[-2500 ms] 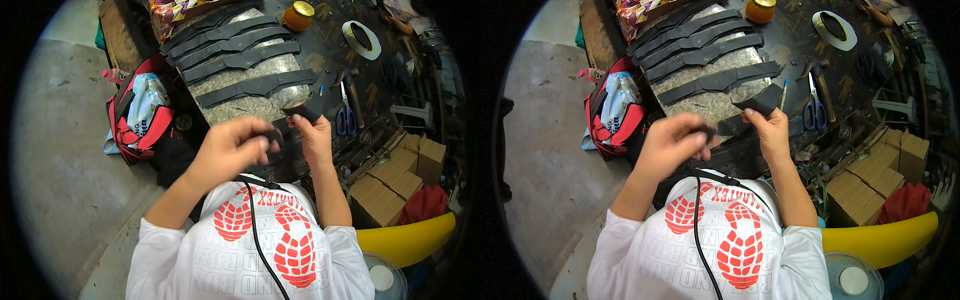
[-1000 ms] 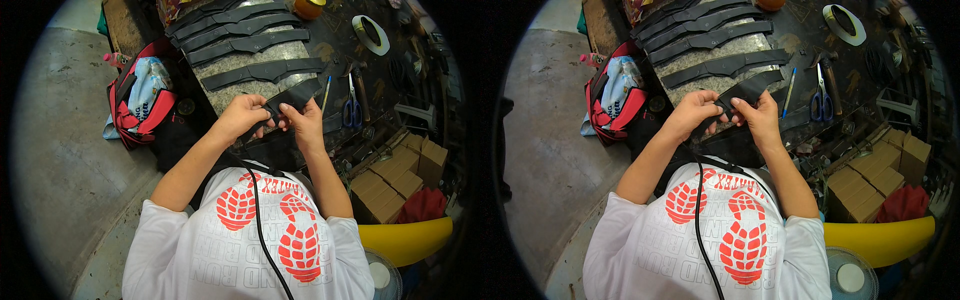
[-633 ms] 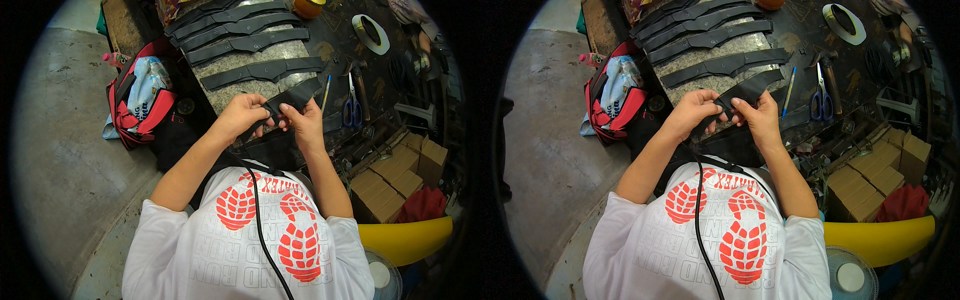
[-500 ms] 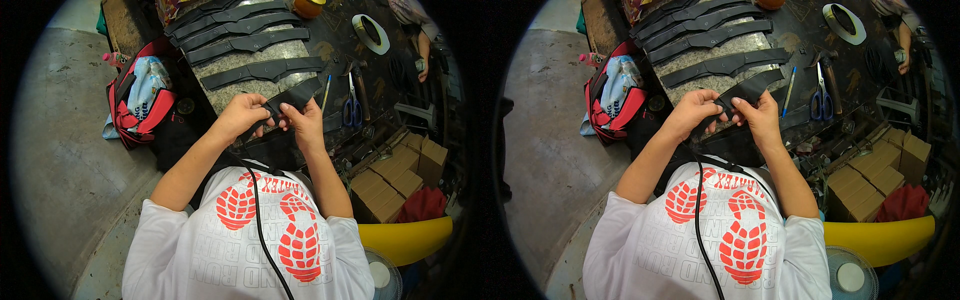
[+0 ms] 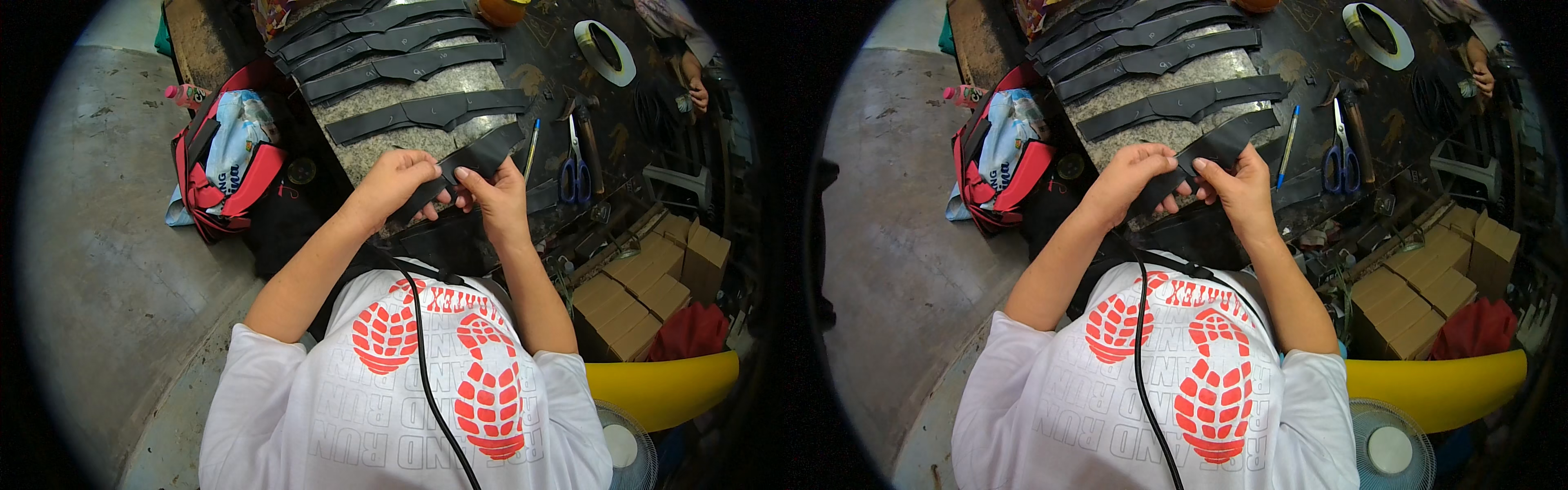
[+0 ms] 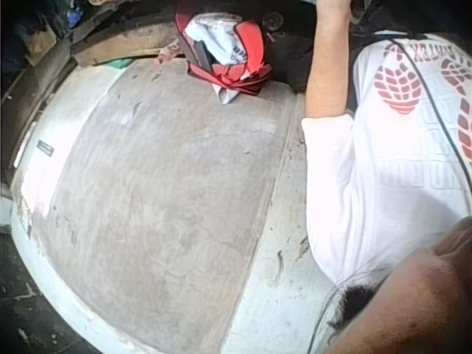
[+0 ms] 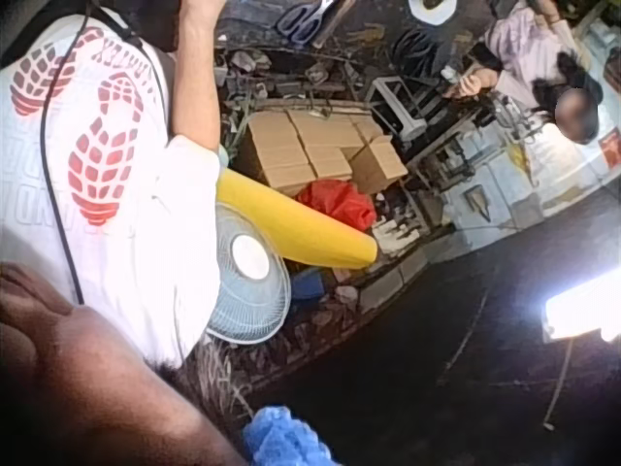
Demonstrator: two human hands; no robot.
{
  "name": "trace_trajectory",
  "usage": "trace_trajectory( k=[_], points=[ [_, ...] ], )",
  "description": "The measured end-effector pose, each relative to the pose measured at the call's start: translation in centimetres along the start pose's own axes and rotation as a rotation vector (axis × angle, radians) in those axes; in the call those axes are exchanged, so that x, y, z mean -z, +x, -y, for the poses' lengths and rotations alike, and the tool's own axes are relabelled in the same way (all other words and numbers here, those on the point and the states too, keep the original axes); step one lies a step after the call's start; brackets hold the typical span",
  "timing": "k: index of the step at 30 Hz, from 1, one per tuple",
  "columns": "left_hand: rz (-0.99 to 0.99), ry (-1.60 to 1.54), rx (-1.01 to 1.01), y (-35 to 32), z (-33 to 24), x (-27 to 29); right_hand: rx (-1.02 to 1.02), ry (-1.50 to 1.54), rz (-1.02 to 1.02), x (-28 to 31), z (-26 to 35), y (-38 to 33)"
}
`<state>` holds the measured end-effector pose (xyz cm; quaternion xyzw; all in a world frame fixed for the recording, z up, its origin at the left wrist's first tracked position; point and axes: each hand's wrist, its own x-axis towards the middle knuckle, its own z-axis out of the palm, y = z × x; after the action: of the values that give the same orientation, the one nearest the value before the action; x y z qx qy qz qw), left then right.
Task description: The person repeatedly picks up black rubber shoe parts from a pile on a workbench, inspects them, and places them into a separate stack. The person handles the parts one at a time, turning them over and aligning them before stacking.
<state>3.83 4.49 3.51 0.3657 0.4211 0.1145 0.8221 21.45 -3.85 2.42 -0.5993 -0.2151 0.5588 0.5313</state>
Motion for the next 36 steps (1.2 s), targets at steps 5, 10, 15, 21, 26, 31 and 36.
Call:
trace_trajectory(
  k=[5,10,15,21,26,31,36],
  points=[
    [-0.022,0.067,-0.001,0.5,0.3,-0.1,0.012,-0.023,0.002,0.0,0.0,0.0],
    [0.013,0.086,-0.084,1.0,1.1,0.0,0.008,-0.013,0.009,0.1,0.0,0.1],
    [0.029,0.094,-0.125,1.0,1.4,0.0,0.048,-0.001,0.061,0.3,0.1,0.2],
    [0.005,0.17,-0.177,0.7,1.6,-0.7,0.048,-0.021,0.085,0.6,0.7,0.2],
    [0.005,0.099,-0.157,0.6,1.5,-0.4,0.001,0.018,0.043,0.3,0.7,0.1],
    [-0.028,-0.009,-0.14,0.6,1.7,-0.5,0.006,0.046,0.039,0.2,0.4,0.1],
    [-0.107,0.212,-0.301,0.5,2.2,-1.0,0.009,0.037,0.078,0.5,0.0,0.0]
  ],
)
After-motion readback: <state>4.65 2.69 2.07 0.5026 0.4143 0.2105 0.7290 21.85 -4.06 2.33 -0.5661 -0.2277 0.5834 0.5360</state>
